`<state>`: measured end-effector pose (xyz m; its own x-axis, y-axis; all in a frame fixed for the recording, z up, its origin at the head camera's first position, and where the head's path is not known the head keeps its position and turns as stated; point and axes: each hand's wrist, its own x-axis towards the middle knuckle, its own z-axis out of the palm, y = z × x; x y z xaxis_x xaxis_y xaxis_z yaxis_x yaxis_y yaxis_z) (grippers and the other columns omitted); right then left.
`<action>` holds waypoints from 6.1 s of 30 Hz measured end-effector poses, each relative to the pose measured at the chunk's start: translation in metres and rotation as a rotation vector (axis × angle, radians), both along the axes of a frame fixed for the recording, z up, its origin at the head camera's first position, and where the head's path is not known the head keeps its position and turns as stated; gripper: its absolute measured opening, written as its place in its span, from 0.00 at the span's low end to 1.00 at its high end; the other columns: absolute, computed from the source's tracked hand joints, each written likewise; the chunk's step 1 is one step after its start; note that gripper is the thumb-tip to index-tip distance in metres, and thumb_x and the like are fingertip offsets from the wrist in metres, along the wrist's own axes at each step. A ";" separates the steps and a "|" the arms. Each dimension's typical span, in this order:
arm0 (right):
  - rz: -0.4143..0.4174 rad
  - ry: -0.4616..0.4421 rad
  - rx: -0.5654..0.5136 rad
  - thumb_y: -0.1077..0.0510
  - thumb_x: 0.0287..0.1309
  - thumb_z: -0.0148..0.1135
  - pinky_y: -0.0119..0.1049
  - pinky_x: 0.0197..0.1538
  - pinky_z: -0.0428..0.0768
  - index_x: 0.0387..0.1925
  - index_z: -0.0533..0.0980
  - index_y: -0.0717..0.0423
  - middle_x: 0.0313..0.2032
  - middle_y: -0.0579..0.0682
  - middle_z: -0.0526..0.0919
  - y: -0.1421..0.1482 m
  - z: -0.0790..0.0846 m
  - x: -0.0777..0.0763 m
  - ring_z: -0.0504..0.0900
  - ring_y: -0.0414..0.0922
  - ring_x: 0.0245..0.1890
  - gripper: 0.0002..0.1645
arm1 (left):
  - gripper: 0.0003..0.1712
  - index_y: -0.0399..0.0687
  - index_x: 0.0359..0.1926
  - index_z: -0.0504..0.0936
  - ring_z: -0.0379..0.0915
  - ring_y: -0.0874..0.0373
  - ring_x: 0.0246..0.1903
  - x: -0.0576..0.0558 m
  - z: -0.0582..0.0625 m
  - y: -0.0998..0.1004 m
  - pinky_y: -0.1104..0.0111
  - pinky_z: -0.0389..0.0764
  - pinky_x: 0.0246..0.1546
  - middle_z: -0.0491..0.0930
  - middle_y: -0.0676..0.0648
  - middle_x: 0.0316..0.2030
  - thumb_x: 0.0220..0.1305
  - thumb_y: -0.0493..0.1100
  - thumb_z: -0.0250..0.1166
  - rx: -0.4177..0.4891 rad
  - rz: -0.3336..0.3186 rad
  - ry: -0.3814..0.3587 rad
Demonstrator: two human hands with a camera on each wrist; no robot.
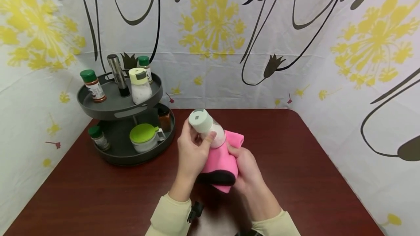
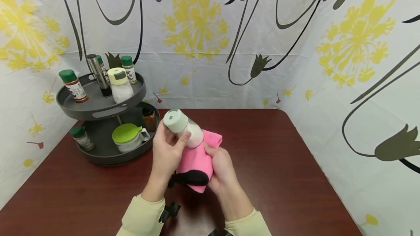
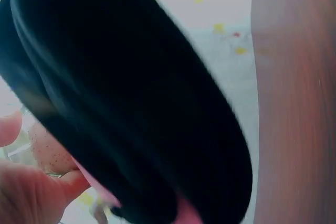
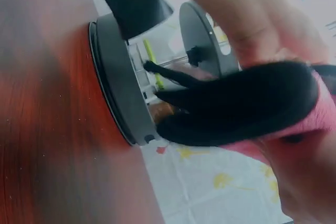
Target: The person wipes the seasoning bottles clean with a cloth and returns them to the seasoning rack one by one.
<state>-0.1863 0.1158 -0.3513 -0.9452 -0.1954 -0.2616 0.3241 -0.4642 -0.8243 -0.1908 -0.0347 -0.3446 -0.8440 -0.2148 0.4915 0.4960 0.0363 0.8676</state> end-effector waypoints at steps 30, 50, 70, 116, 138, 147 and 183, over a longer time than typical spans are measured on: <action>-0.018 0.063 0.014 0.53 0.82 0.48 0.37 0.54 0.88 0.65 0.70 0.60 0.47 0.47 0.87 -0.007 0.007 0.000 0.88 0.40 0.48 0.21 | 0.38 0.39 0.73 0.69 0.80 0.49 0.64 0.003 0.006 -0.006 0.69 0.81 0.63 0.81 0.37 0.63 0.65 0.29 0.73 0.113 -0.059 0.019; 0.059 0.027 0.048 0.54 0.79 0.53 0.36 0.48 0.88 0.58 0.73 0.62 0.39 0.45 0.88 -0.006 0.001 0.005 0.89 0.40 0.41 0.17 | 0.36 0.40 0.72 0.71 0.82 0.51 0.62 -0.004 0.004 -0.012 0.71 0.82 0.57 0.83 0.38 0.62 0.64 0.30 0.73 0.067 -0.023 0.019; -0.008 0.052 0.087 0.52 0.78 0.55 0.36 0.47 0.89 0.57 0.74 0.60 0.37 0.46 0.88 -0.001 0.005 0.001 0.90 0.40 0.39 0.17 | 0.36 0.38 0.72 0.71 0.81 0.59 0.60 -0.004 0.000 -0.016 0.75 0.81 0.59 0.82 0.35 0.62 0.65 0.28 0.71 0.111 -0.038 -0.012; -0.296 0.395 0.632 0.57 0.77 0.60 0.30 0.39 0.83 0.47 0.80 0.64 0.34 0.53 0.85 0.013 0.010 0.016 0.84 0.39 0.32 0.12 | 0.20 0.48 0.65 0.64 0.86 0.58 0.35 0.001 -0.009 -0.019 0.65 0.88 0.39 0.79 0.47 0.42 0.80 0.45 0.57 0.233 -0.204 -0.221; -0.427 0.912 0.862 0.66 0.74 0.58 0.35 0.49 0.88 0.67 0.76 0.61 0.51 0.57 0.89 -0.033 -0.018 0.046 0.87 0.44 0.44 0.23 | 0.22 0.46 0.58 0.74 0.76 0.53 0.51 0.019 -0.009 0.003 0.54 0.77 0.57 0.81 0.43 0.53 0.72 0.50 0.70 -0.058 0.055 -0.140; -0.435 0.853 0.708 0.60 0.78 0.58 0.30 0.47 0.83 0.67 0.77 0.56 0.51 0.55 0.89 -0.030 0.011 0.041 0.84 0.45 0.42 0.21 | 0.23 0.54 0.62 0.84 0.74 0.52 0.53 0.020 -0.012 0.006 0.57 0.79 0.55 0.83 0.46 0.54 0.67 0.46 0.76 0.028 0.031 -0.153; -0.316 0.661 0.608 0.59 0.77 0.59 0.29 0.40 0.82 0.50 0.81 0.65 0.38 0.61 0.85 -0.039 0.023 0.024 0.82 0.40 0.33 0.12 | 0.30 0.49 0.56 0.73 0.81 0.52 0.51 0.005 -0.011 -0.008 0.53 0.82 0.54 0.85 0.45 0.51 0.65 0.58 0.75 -0.127 0.140 -0.141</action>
